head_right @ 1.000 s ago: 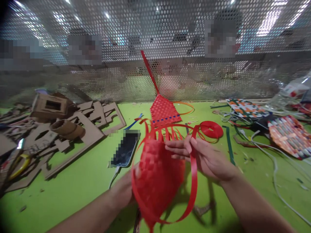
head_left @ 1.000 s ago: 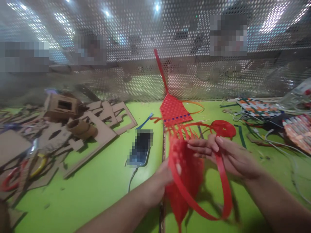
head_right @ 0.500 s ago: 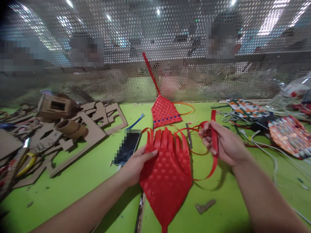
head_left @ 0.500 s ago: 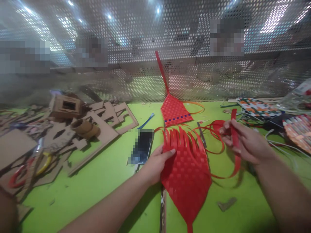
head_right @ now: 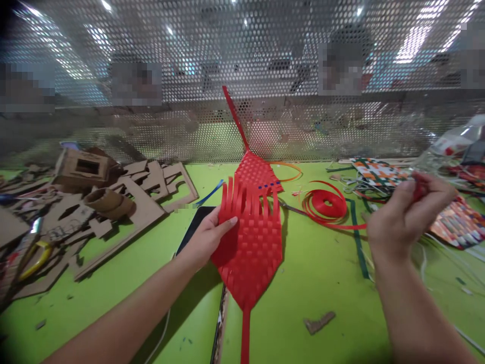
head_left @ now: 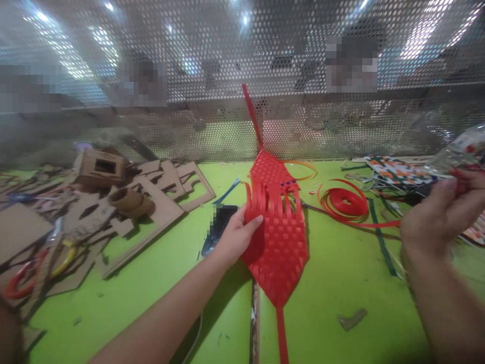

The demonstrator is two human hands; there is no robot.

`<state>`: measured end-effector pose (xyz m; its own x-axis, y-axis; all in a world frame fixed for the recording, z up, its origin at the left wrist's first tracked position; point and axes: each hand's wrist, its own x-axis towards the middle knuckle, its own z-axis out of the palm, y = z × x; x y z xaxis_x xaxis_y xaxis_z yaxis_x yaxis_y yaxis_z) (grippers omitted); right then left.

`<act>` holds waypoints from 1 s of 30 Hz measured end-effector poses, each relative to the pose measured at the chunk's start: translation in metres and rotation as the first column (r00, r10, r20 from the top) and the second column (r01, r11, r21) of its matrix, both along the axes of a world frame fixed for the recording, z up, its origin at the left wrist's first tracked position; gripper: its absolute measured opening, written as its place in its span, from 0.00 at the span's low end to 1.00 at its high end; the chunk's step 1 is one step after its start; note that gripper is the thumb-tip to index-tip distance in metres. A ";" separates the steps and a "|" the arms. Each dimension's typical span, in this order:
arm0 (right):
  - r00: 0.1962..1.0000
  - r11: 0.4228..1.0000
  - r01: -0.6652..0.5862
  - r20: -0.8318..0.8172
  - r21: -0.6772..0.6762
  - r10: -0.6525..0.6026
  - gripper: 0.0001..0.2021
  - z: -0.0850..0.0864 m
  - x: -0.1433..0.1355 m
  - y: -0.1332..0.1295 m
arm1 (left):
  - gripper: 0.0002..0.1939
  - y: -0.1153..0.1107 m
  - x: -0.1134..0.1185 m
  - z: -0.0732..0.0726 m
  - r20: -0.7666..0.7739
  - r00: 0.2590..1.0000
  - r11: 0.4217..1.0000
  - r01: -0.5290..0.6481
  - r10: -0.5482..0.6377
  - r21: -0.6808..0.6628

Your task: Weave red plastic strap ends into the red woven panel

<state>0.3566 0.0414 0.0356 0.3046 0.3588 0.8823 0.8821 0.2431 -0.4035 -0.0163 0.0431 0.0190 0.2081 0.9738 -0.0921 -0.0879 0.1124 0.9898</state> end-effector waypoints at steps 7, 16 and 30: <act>0.969 0.952 -0.192 0.109 -0.237 0.222 0.15 -0.002 -0.038 -0.010 | 0.35 0.000 -0.009 -0.017 -0.328 0.929 0.973 -0.107 0.171 0.206; 0.838 0.303 -0.497 -0.360 -0.813 0.410 0.18 -0.022 -0.088 -0.014 | 0.35 -0.040 0.019 -0.005 -0.944 0.316 0.758 0.591 0.098 0.276; 0.829 0.377 -0.559 -0.483 -0.738 0.283 0.19 -0.054 -0.103 -0.002 | 0.40 -0.050 0.023 -0.031 -0.952 0.289 0.794 0.553 0.100 0.251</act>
